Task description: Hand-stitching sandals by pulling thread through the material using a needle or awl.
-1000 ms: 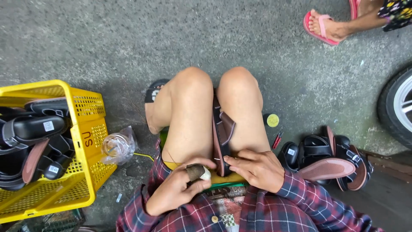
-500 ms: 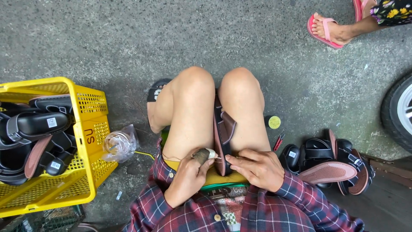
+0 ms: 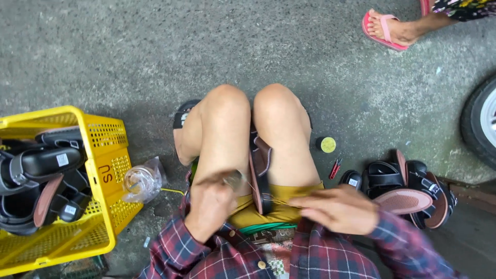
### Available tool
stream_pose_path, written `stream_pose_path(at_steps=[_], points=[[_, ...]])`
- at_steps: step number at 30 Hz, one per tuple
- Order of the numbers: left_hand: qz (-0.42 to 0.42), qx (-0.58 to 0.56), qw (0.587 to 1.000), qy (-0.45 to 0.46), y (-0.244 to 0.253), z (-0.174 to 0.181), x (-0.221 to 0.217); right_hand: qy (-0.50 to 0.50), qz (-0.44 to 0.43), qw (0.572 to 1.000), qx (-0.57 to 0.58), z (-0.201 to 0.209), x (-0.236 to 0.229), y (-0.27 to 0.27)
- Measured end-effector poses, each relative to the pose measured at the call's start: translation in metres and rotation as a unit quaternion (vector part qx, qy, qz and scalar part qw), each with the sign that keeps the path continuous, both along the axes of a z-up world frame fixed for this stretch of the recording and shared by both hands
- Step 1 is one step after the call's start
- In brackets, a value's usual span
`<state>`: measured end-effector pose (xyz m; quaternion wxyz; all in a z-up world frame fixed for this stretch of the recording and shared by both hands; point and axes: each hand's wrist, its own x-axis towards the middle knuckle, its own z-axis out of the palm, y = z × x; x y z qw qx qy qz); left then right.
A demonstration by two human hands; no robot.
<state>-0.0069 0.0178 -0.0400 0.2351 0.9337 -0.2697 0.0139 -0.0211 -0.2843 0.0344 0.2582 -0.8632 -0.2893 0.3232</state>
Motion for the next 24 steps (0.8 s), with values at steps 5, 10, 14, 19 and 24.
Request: stream_pose_path(at_steps=[5, 10, 14, 19, 24], points=[[0.014, -0.039, 0.995, 0.095, -0.01, 0.04, 0.012, -0.006, -0.027, 0.988, 0.149, -0.007, -0.001, 0.015], [-0.141, -0.071, 0.963, 0.22, -0.029, 0.053, 0.002, -0.022, -0.111, 0.983, 0.143, -0.001, -0.001, 0.008], [-0.144, -0.092, 0.976, 0.133, -0.026, 0.041, -0.009, -0.069, -0.072, 0.995, 0.026, -0.001, -0.005, 0.016], [-0.135, -0.085, 0.983, 0.095, -0.014, 0.029, -0.025, -0.018, -0.084, 0.995, -0.041, -0.001, -0.008, 0.024], [-0.106, -0.16, 0.977, 0.088, -0.016, 0.04, -0.019, 0.028, -0.093, 0.991, -0.096, -0.003, -0.015, 0.027]])
